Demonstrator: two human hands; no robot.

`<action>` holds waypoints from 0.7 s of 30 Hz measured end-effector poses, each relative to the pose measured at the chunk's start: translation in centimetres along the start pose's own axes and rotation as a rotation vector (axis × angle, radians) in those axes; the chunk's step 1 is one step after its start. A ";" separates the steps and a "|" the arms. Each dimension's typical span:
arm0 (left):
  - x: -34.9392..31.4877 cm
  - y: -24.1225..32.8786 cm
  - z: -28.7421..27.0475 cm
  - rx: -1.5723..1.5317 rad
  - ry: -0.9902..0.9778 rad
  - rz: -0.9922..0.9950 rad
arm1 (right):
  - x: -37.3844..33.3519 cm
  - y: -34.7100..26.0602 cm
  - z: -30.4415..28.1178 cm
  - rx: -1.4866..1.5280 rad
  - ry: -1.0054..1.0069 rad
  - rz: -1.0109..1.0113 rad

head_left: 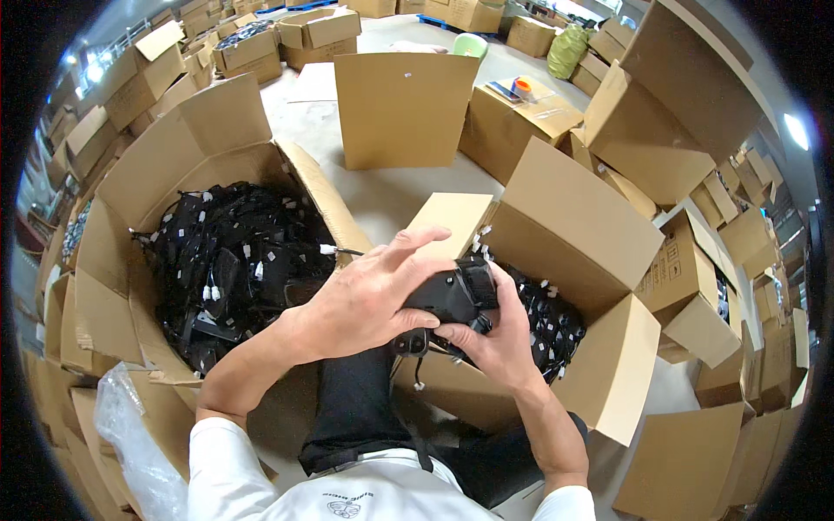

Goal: The person takes electronic display units from a large box by hand, turns them over, and arranges them inside another cardboard box.

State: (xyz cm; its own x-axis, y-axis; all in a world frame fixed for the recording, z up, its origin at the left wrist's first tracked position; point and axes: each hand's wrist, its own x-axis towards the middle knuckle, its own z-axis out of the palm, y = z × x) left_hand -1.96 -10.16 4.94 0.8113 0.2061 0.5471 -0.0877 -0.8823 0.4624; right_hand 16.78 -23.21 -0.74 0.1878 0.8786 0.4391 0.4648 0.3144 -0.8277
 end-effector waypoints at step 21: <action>0.9 1.7 9.9 -0.487 0.515 -0.414 | -3.9 1.3 -3.5 0.288 0.406 0.319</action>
State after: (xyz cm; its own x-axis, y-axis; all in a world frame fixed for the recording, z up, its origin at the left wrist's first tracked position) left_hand 4.35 -15.68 -0.67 0.4762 0.7480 0.4622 -0.1766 -0.4336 0.8836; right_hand 19.68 -27.50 -2.34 0.6220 0.7560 0.2040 0.0876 0.1917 -0.9775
